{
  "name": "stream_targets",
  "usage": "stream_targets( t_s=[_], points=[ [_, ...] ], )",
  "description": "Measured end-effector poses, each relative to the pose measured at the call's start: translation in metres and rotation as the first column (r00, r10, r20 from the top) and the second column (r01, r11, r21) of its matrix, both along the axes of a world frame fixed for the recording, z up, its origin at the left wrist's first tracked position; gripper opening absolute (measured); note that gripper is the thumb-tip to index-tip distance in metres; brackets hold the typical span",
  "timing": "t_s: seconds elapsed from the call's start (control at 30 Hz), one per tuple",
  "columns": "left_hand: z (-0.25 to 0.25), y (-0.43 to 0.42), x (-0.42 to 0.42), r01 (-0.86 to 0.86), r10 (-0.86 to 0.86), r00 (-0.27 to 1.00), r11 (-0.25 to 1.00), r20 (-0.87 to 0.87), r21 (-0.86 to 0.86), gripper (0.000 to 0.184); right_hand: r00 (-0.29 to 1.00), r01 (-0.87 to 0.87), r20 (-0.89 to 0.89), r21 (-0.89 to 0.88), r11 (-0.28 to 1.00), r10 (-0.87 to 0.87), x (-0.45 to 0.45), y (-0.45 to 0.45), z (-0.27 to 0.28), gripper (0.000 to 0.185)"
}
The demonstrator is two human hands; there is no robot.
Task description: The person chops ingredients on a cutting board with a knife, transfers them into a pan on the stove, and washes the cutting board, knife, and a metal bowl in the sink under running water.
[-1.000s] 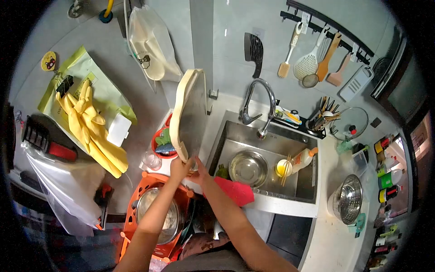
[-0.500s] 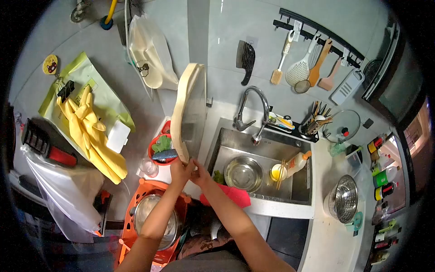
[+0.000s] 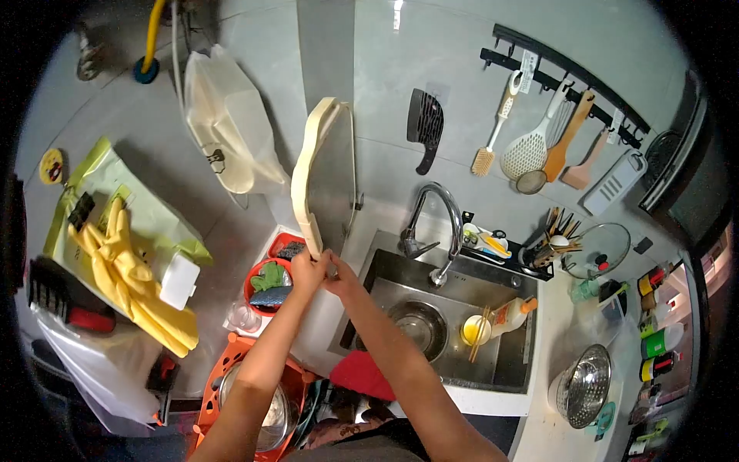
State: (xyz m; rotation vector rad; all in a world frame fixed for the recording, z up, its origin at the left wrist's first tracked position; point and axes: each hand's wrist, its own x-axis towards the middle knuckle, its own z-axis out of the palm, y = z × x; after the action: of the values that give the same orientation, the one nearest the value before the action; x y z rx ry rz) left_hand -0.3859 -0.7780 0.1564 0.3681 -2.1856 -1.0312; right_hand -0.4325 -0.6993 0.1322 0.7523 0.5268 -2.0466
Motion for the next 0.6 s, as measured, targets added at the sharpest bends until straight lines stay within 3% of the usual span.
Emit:
stream_targets(
  t_s=[0.07,0.13,0.2,0.23,0.33,0.43,0.53,0.6],
  points=[
    [-0.005,-0.006,-0.019,-0.023,0.022,0.999,0.999,0.023,0.035,0.028,0.939,0.006,-0.343,0.044,0.999,0.009,-0.022,-0.016,-0.040,0.043],
    [-0.005,-0.010,-0.035,-0.049,0.047,0.998,0.996,0.031,0.072,0.028,0.932,0.011,-0.362,-0.020,1.000,-0.017,-0.030,-0.024,-0.044,0.045],
    [-0.005,-0.018,-0.051,-0.038,0.036,0.999,0.995,0.020,0.088,0.027,0.995,0.051,-0.072,-0.194,0.980,-0.066,-0.048,-0.031,-0.030,0.039],
    [-0.008,-0.022,-0.053,-0.027,0.026,1.000,0.993,0.004,0.112,0.026,0.990,0.142,0.035,-0.079,0.987,-0.139,-0.050,-0.035,-0.025,0.045],
    [-0.013,-0.027,-0.052,-0.040,0.033,0.998,0.986,0.047,0.159,0.028,0.992,0.119,0.039,-0.034,0.992,-0.117,-0.043,-0.031,-0.037,0.043],
    [-0.021,-0.022,-0.051,-0.058,0.049,0.998,0.979,0.051,0.194,0.031,0.991,0.072,-0.109,-0.001,0.997,-0.072,-0.027,-0.014,-0.067,0.033],
    [-0.023,-0.015,-0.052,-0.061,0.082,0.995,0.951,-0.055,0.303,0.033,0.990,0.069,-0.129,0.098,0.993,-0.056,-0.014,0.010,-0.081,0.026],
    [-0.025,-0.015,-0.047,-0.052,0.062,0.998,0.960,-0.030,0.274,0.041,0.988,0.088,-0.140,0.139,0.986,-0.069,-0.009,0.025,-0.091,0.024]
  ],
)
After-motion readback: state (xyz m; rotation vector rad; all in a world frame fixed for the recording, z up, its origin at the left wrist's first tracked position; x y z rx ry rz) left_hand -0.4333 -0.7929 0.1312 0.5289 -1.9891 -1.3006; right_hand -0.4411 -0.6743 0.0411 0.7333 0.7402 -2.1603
